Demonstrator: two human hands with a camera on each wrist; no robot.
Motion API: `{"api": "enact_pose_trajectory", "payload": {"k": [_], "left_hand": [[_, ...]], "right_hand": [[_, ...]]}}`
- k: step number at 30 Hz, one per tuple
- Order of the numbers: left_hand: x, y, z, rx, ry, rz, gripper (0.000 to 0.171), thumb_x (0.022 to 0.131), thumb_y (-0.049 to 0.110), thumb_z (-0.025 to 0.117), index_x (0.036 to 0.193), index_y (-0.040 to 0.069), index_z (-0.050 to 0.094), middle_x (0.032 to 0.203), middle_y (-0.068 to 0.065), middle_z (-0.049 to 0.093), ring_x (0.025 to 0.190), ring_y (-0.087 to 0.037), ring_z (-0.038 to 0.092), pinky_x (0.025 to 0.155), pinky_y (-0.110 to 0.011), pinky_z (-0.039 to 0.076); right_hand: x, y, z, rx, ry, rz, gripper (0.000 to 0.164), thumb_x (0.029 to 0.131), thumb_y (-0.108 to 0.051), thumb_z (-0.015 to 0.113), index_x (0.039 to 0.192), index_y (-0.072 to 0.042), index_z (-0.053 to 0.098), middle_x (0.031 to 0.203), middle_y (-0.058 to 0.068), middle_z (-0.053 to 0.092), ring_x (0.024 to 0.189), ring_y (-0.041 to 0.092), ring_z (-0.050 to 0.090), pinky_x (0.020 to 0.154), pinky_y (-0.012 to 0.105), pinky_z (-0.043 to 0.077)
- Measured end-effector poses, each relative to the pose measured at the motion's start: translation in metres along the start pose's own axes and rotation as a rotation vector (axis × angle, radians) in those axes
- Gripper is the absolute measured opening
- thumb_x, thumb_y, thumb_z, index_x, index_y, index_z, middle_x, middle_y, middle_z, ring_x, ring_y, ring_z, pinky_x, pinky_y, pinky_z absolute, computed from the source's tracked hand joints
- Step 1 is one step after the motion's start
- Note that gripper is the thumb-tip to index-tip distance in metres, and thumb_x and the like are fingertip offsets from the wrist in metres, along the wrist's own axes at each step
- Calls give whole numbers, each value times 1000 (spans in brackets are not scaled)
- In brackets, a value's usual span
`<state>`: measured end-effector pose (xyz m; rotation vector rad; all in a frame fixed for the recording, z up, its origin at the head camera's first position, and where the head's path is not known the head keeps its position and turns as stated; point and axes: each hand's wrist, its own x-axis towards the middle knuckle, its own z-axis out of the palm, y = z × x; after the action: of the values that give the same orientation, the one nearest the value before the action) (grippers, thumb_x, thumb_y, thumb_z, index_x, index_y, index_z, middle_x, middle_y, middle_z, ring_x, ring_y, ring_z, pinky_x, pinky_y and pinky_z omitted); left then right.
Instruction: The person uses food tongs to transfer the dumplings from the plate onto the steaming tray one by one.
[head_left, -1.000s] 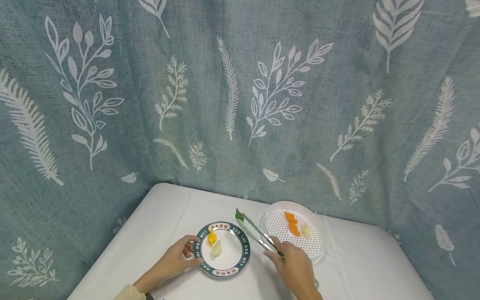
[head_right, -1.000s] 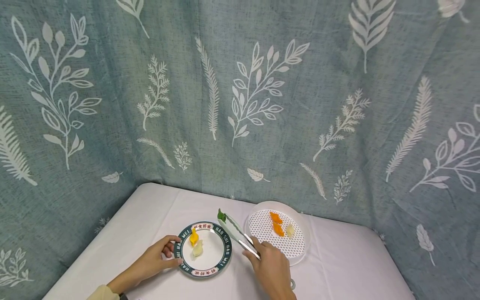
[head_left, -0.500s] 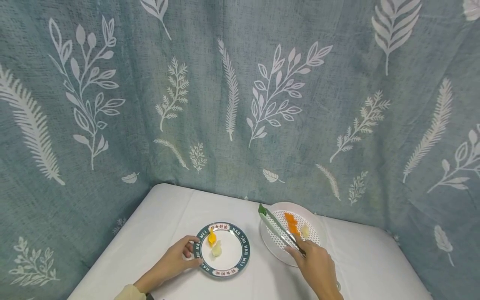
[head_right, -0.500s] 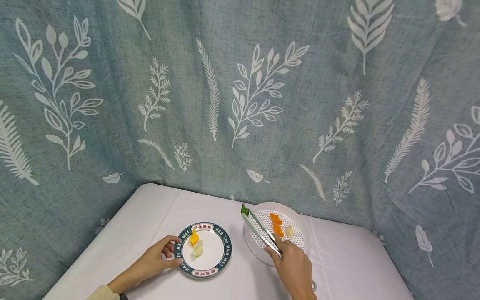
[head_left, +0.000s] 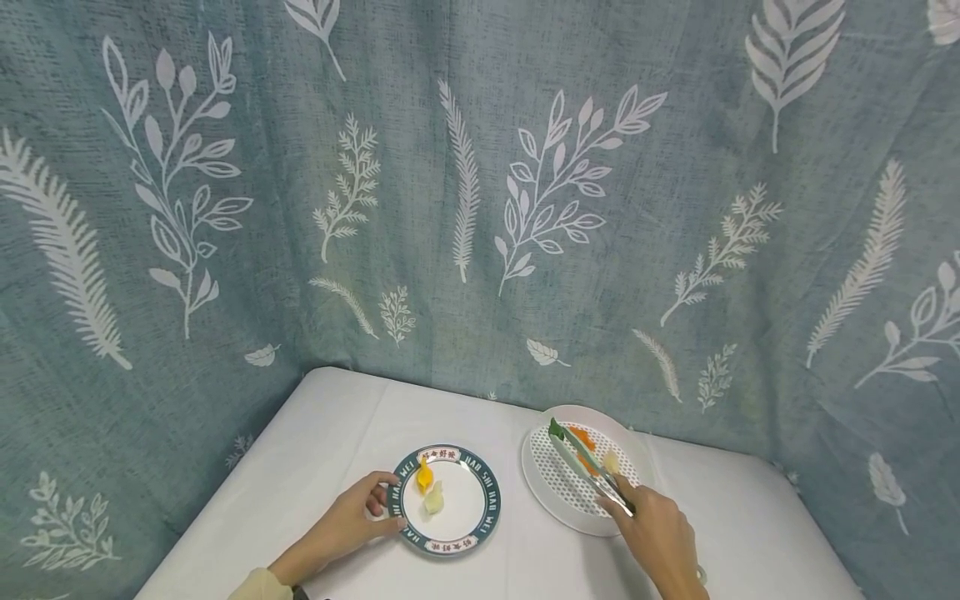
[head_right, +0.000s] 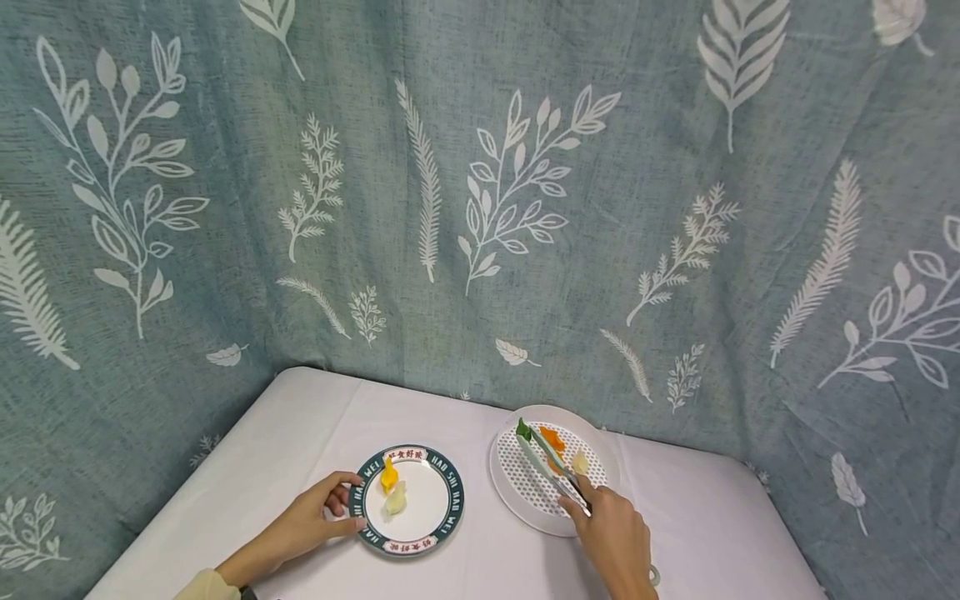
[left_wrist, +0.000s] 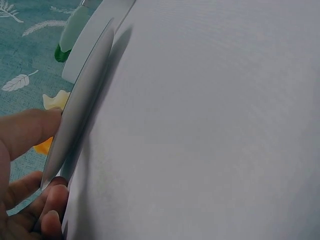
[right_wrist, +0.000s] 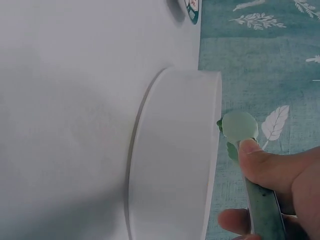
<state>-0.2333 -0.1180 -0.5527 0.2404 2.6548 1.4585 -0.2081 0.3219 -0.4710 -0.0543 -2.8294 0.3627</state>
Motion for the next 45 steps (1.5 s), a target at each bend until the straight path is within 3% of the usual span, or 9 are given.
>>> {"api": "enact_pose_trajectory", "payload": {"k": [4,14,27,33,40,45], "left_hand": [[-1,1,-1,-6,1,3,70,77,35,91,135,14,58,100,2,57,88,-16,52,73,-29,46],[-1,1,-1,-19,-4,7,69,78,35,91,135,14,58,100,1,56,88,-17,52,73,-29,46],[-1,1,-1,-13,-2,6,69,78,35,91,135,15,58,100,2,56,89,-17,52,74,-30,45],[-1,1,-1,-29,-6,10,68,78,35,91,134,15,58,100,1,56,89,-17,51,74,-29,45],[0,-1,0,-20,1,7,69,77,37,91,134,16,59,100,3,57,88,-16,52,74,-29,46],[1,-3,1,-23,1,9,69,76,36,91,134,16,59,99,3,56,87,-15,52,73,-28,46]], "right_hand": [[4,4,3,-15,-4,-9,55,87,-44,81,128,-9,73,82,6,71,65,24,63,56,48,48],[14,5,7,-34,-47,15,51,88,-39,82,127,-8,73,76,4,68,58,19,49,50,39,40],[13,6,1,-86,-71,-2,51,84,-40,84,124,-10,75,82,9,71,61,23,60,51,46,46],[13,4,-2,-76,-71,18,57,84,-43,84,126,-6,73,81,10,71,60,23,60,50,46,47],[8,-1,-8,-44,-64,27,62,86,-46,82,131,-5,70,72,2,63,57,19,51,49,42,43],[-1,-11,-7,3,-15,-23,62,85,-49,82,130,-8,71,82,4,69,64,21,60,54,45,47]]}}
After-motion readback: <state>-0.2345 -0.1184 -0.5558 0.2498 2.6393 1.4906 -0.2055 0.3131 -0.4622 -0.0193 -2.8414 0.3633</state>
